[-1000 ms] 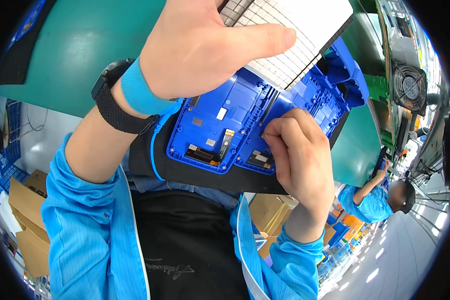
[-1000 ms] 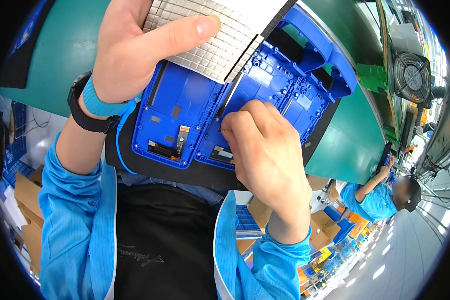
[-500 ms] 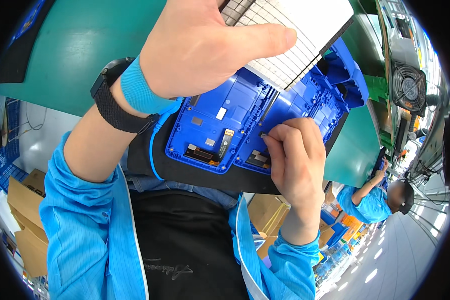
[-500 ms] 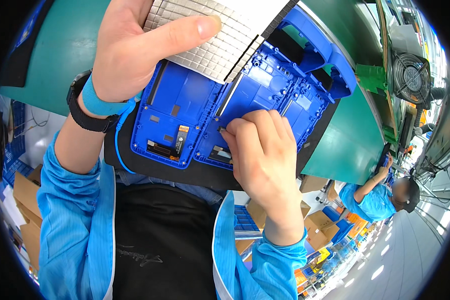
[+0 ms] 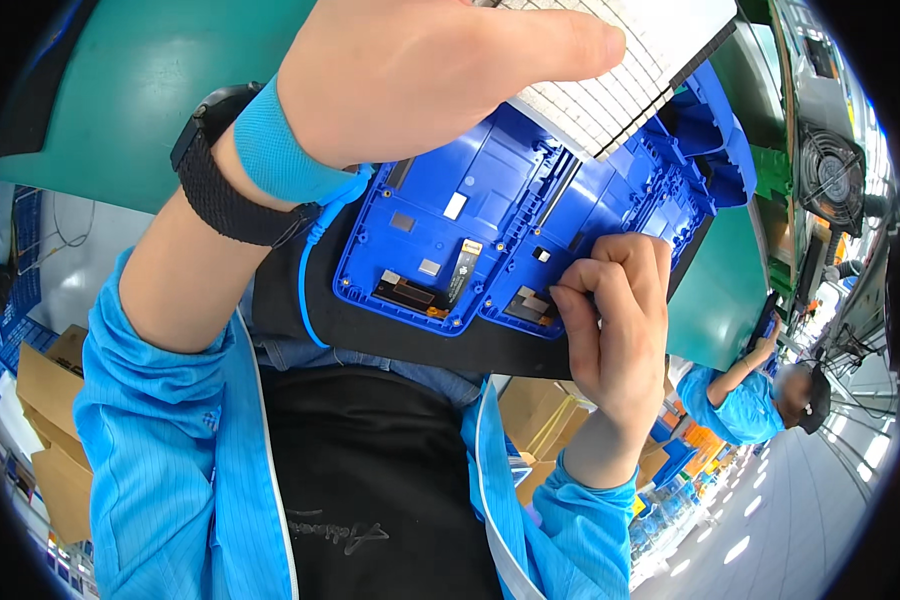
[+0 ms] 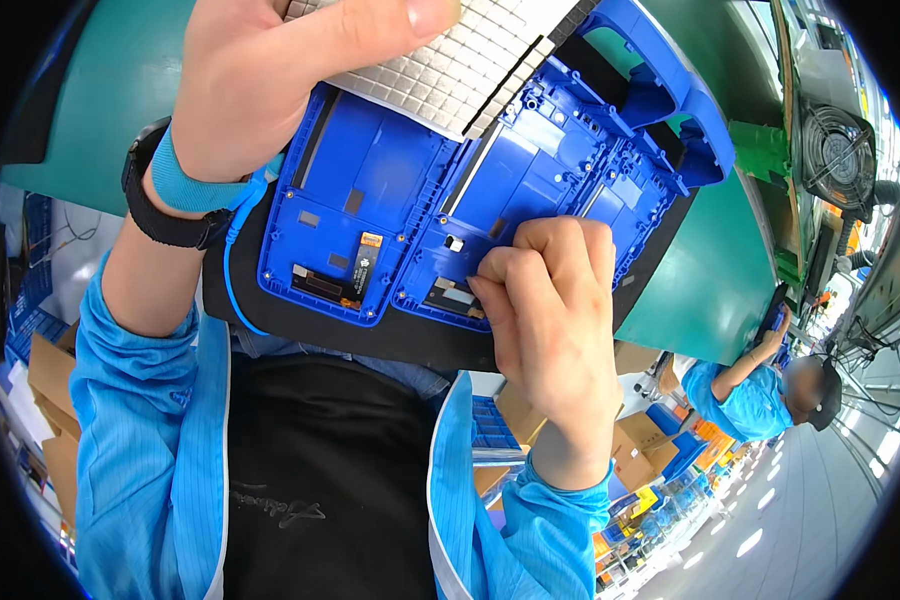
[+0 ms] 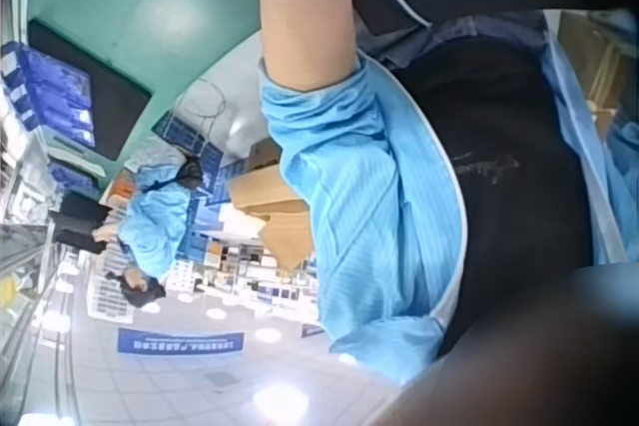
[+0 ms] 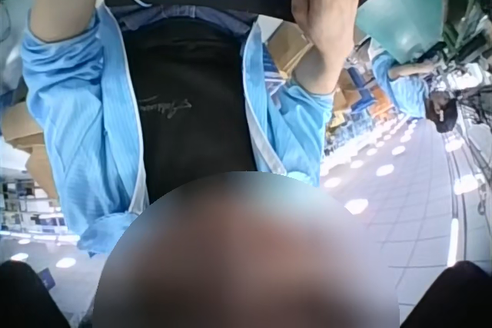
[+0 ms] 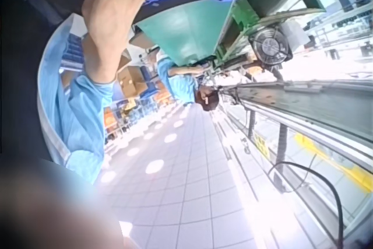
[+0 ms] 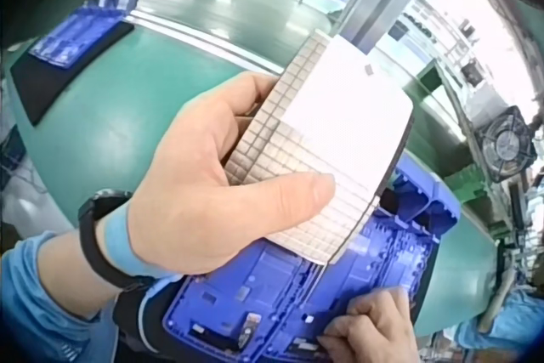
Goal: Assembling electronic components by manually peeling and applying small parts to smartphone frames on a production line.
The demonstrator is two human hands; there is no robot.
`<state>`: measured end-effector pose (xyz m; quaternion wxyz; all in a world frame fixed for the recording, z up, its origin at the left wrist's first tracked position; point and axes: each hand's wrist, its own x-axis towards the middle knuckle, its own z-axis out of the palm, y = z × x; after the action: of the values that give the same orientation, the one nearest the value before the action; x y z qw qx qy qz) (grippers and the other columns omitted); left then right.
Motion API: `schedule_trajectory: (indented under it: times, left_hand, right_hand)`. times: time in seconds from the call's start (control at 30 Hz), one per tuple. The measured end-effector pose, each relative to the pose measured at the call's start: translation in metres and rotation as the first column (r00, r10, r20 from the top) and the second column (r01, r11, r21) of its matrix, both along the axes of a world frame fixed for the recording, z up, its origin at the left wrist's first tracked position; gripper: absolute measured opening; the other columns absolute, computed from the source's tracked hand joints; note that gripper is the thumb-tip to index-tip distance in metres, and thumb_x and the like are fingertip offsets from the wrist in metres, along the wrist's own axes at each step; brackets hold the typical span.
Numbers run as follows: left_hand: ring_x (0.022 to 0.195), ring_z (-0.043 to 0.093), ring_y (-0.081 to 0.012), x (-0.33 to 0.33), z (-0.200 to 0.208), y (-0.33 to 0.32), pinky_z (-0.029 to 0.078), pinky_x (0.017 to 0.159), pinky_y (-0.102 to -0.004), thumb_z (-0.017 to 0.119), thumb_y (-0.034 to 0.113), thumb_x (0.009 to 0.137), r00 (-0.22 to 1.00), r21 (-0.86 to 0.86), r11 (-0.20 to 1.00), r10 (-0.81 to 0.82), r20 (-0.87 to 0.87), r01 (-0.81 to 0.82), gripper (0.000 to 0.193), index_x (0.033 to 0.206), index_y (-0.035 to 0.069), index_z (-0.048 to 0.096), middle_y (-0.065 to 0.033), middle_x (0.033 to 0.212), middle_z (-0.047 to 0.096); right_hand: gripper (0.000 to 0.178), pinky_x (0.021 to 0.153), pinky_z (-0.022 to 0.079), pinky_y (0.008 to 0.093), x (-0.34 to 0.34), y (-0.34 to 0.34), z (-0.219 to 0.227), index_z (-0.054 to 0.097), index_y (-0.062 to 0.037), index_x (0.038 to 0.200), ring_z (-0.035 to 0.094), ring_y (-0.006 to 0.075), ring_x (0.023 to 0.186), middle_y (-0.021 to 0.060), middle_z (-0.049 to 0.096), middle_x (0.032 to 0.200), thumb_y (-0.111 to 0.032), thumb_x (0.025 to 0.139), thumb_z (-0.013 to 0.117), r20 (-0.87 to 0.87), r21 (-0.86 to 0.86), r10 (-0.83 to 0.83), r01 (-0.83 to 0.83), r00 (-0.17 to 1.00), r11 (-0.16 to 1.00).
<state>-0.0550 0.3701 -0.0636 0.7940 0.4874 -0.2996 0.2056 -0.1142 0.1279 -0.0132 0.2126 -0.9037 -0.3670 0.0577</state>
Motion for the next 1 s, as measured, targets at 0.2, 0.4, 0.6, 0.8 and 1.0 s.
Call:
schedule_trajectory:
  times: [0.2,0.4,0.6,0.8,1.0]
  left_hand:
    - [0.101,0.064,-0.0136,-0.001,0.002,-0.002,0.052,0.087,-0.0268,0.076,0.005,0.085,1.000,0.001,1.000,-0.019,-0.006,0.019,0.057,0.132,-0.008,0.047,-0.0123,0.115,0.065]
    - [0.102,0.064,-0.0134,0.004,0.000,-0.011,0.052,0.087,-0.0269,0.076,0.005,0.085,0.999,-0.006,1.000,-0.031,-0.022,0.031,0.056,0.131,-0.009,0.047,-0.0125,0.115,0.066]
    - [0.101,0.065,-0.0136,0.012,0.001,-0.021,0.053,0.086,-0.0267,0.076,0.005,0.085,1.000,0.003,1.000,-0.016,-0.025,0.016,0.057,0.131,-0.009,0.047,-0.0133,0.115,0.066]
    - [0.101,0.065,-0.0136,0.010,0.000,-0.016,0.053,0.086,-0.0268,0.076,0.004,0.085,1.000,0.014,1.000,-0.008,-0.014,0.008,0.057,0.132,-0.009,0.046,-0.0135,0.115,0.066]
    - [0.103,0.063,-0.0130,0.019,-0.005,-0.016,0.051,0.088,-0.0264,0.075,0.004,0.085,0.998,0.057,0.998,0.027,0.064,-0.031,0.058,0.132,-0.009,0.046,-0.0128,0.117,0.064]
  right_hand:
    - [0.016,0.078,0.042,0.0383,0.000,-0.002,0.001,0.062,-0.0039,0.086,0.048,0.0301,0.088,0.0103,0.052,0.091,0.002,0.075,0.073,-0.001,-0.022,0.009,-0.009,1.000,1.000]
    - [0.016,0.078,0.042,0.0383,0.006,-0.011,-0.001,0.063,-0.0037,0.085,0.048,0.0299,0.087,0.0101,0.053,0.090,0.001,0.074,0.074,-0.008,-0.018,0.005,-0.005,1.000,1.000]
    - [0.018,0.076,0.043,0.0379,0.014,-0.021,-0.001,0.063,-0.0037,0.085,0.049,0.0297,0.086,0.0100,0.053,0.089,0.002,0.073,0.075,0.007,-0.022,0.016,-0.016,1.000,1.000]
    - [0.025,0.075,0.043,0.0372,0.011,-0.022,-0.009,0.061,-0.0035,0.086,0.051,0.0288,0.085,0.0100,0.055,0.090,0.002,0.069,0.079,0.026,0.074,-0.023,0.021,0.999,0.997]
    - [0.028,0.079,0.045,0.0335,0.012,-0.024,-0.006,0.061,-0.0025,0.090,0.055,0.0273,0.086,0.0119,0.058,0.093,0.004,0.069,0.079,0.079,0.131,-0.061,0.050,0.995,0.990]
